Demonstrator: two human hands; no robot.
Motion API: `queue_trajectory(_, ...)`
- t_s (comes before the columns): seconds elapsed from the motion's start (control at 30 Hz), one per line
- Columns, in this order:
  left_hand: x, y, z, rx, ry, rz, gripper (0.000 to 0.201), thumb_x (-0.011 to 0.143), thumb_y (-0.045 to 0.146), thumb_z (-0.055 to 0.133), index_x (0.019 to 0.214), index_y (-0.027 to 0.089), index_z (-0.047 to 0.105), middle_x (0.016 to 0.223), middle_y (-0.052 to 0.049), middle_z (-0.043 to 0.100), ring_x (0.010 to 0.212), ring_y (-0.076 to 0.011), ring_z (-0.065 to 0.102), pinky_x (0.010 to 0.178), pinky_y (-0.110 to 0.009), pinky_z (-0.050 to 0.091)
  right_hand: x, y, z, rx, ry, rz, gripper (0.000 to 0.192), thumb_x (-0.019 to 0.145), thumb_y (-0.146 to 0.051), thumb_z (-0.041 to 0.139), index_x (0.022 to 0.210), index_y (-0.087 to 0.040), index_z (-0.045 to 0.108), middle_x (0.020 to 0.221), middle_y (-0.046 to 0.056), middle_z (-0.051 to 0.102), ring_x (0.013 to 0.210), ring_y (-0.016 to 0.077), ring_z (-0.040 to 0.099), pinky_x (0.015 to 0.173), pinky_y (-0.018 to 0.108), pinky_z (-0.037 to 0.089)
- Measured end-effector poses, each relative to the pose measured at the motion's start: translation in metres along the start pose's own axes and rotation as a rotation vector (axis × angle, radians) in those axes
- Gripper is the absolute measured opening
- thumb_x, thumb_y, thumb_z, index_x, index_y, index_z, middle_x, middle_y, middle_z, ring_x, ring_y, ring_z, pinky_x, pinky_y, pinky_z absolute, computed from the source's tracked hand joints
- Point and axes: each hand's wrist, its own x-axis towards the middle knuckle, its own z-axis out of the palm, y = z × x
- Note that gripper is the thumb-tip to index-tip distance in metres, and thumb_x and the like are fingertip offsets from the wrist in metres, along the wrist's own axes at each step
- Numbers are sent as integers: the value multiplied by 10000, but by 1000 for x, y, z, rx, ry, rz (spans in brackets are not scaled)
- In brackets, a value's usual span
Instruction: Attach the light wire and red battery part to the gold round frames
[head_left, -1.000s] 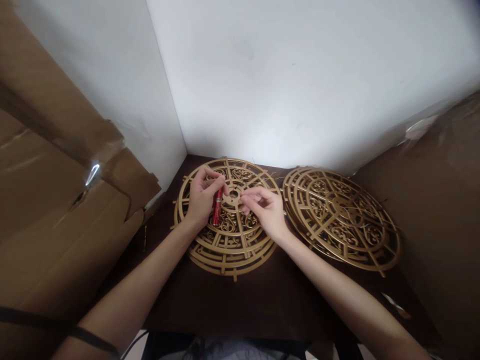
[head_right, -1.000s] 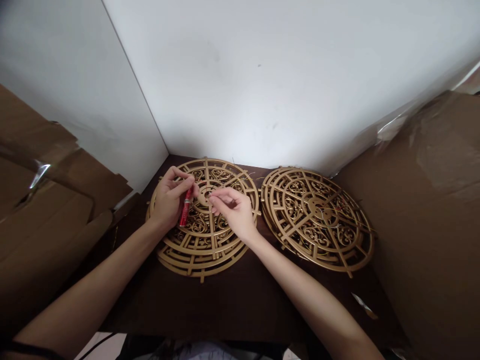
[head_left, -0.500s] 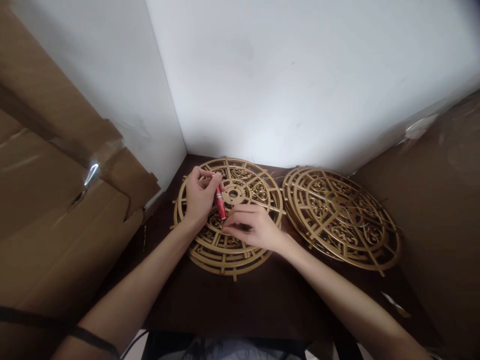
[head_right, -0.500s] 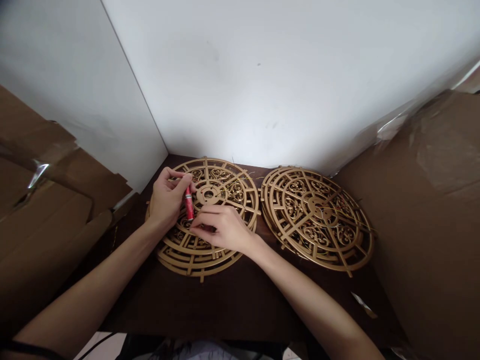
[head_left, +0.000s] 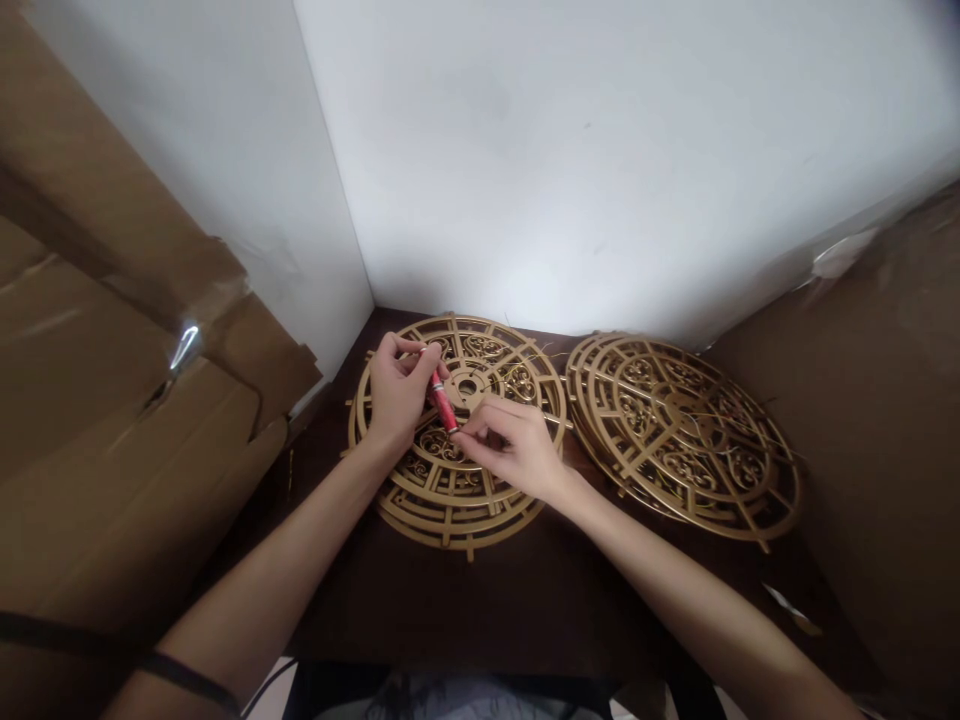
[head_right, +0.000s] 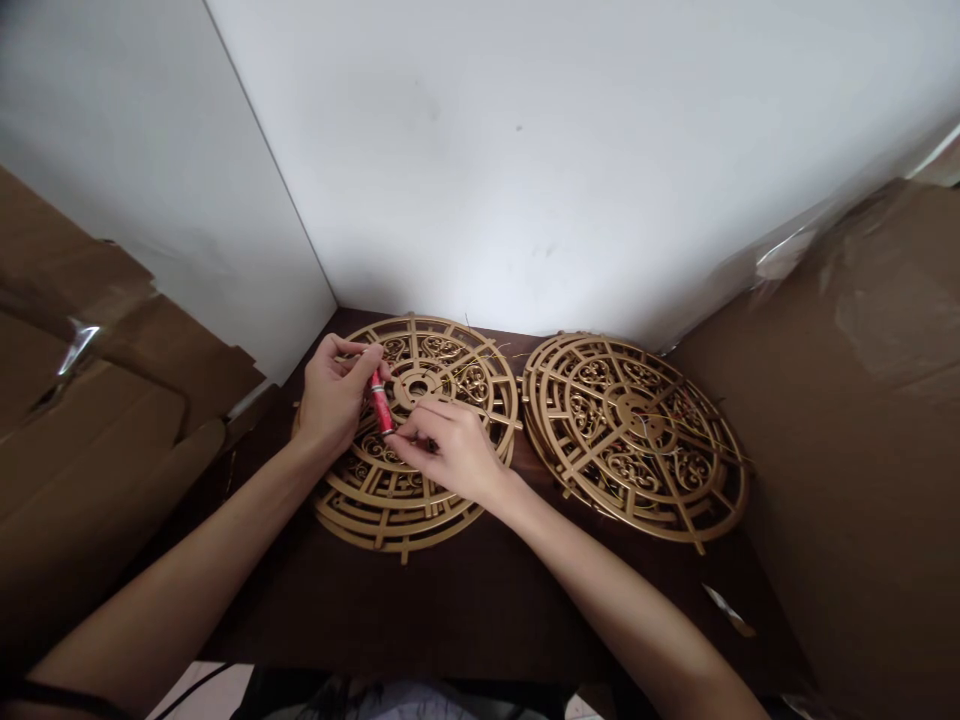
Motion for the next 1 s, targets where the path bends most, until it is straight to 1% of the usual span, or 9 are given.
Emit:
queue_trajectory(0.27,0,1,1,21,6,-16,277,734,260,665,760,183,401,545,26,593,476,-86,556,451,-164,394,1,-1,-1,21,-25,12,126,859,-248,564,769,-174,610,671,-3,520,578,102,486,542,242,413)
queue_trajectory(0.37,0,1,1,20,1,-8,279,733,261,665,760,183,398,542,27,591,474,-85,554,447,-161,393,0,-1,0,32,-21,38,103,851,-247,577,796,-167,612,696,8,551,593,107,505,538,238,424)
queue_trajectory(0.43,0,2,1,29,-3,-14,282,733,264,664,762,185,395,541,28,590,465,-83,547,438,-160,390,0,0,0,53,-18,57,84,844,-242,589,874,-168,614,747,18,594,610,108,530,544,231,442)
queue_trajectory(0.47,-1,2,1,36,-6,-23,284,733,265,663,763,186,392,542,29,590,461,-83,542,434,-160,390,-1,0,0,64,-18,56,110,844,-241,591,926,-172,611,786,24,616,621,109,543,548,228,451)
queue_trajectory(0.53,-2,3,1,56,-16,-42,289,733,266,663,762,189,385,541,32,589,442,-80,527,423,-163,389,-1,0,0,66,-33,34,173,857,-249,579,1017,-189,603,861,35,640,642,110,560,564,228,465)
queue_trajectory(0.6,-2,3,1,72,-31,-58,291,735,270,662,763,193,382,534,39,584,413,-75,503,409,-166,384,0,-1,-1,28,-72,-5,194,879,-263,554,1056,-206,608,870,36,644,659,118,567,591,239,471)
queue_trajectory(0.7,-3,2,1,91,-61,-70,290,736,277,661,762,196,384,520,46,575,394,-77,491,396,-171,378,1,-1,-2,-40,-136,-56,201,900,-253,518,1064,-212,627,816,28,645,670,128,571,631,252,471)
queue_trajectory(0.77,-3,1,1,106,-79,-69,285,737,277,659,758,197,386,517,45,574,405,-88,507,398,-178,383,1,-1,-2,-45,-154,-77,205,902,-235,508,1060,-209,636,809,27,645,671,127,573,637,251,471)
queue_trajectory(1.0,-1,-2,0,130,-116,-50,269,731,246,649,749,204,384,505,52,565,424,-116,548,411,-199,404,-1,3,0,12,-139,-91,181,886,-217,524,1007,-205,658,785,27,634,688,135,562,646,261,474)
